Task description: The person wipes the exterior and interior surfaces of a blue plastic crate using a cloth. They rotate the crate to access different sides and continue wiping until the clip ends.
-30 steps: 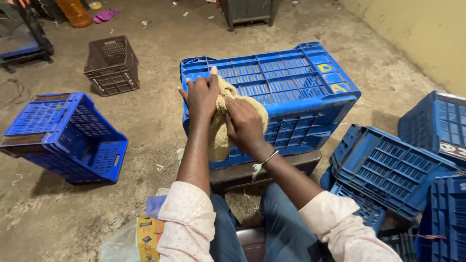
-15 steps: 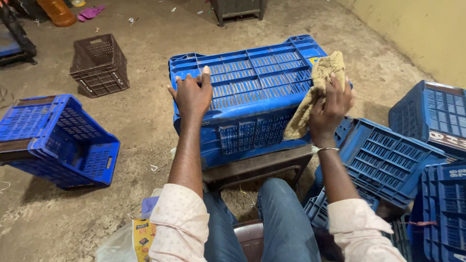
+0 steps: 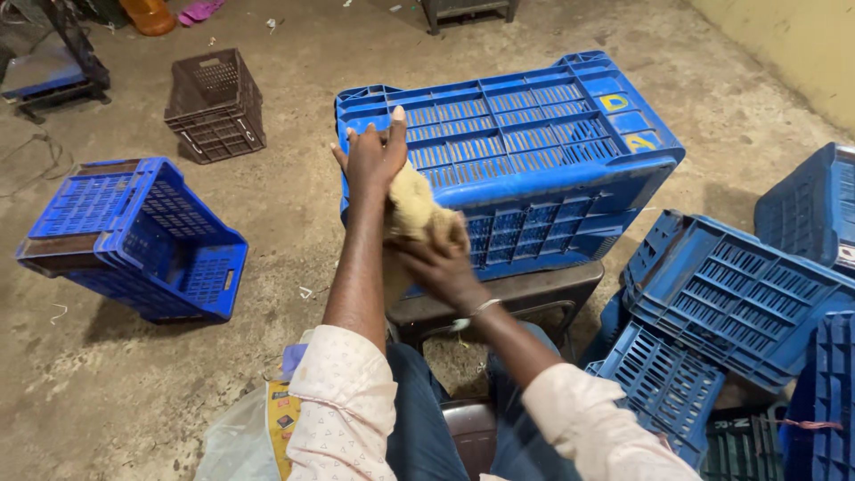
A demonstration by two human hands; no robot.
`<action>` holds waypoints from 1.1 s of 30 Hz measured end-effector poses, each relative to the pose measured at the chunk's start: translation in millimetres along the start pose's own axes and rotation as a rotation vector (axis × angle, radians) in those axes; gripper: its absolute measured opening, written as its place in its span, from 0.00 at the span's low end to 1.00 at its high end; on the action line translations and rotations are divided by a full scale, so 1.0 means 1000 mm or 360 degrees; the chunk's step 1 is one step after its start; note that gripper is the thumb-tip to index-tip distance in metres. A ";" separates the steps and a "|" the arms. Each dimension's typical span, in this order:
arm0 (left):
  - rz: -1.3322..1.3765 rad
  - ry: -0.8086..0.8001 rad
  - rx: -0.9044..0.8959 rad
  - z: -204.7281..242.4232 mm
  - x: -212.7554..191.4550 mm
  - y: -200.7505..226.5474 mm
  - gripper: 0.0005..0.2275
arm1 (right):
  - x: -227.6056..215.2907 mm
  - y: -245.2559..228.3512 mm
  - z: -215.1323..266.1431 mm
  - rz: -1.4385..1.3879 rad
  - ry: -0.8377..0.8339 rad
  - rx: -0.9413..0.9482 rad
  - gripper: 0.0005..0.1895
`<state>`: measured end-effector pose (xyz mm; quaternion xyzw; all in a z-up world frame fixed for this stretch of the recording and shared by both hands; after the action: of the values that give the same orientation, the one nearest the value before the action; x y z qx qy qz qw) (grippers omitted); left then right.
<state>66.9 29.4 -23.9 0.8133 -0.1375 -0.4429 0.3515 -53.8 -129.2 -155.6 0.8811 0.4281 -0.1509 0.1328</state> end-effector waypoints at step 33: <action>0.1329 0.0005 -0.0408 0.233 0.010 -0.149 0.33 | -0.178 0.233 0.138 -0.0764 0.0341 0.2182 0.30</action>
<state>-130.6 25.3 -217.5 0.6383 -0.3979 -0.2750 0.5989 5.5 -445.7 -190.2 0.6582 0.4295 -0.3229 -0.5274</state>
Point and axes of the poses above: each hand's wrist, its own z-axis away from the middle knuckle, its own x-axis out of the palm, y = z × x, the point moved 2 cm from there along -z, towards the middle knuckle, and after that the axes turned 9 degrees about y, right-handed, at the moved point
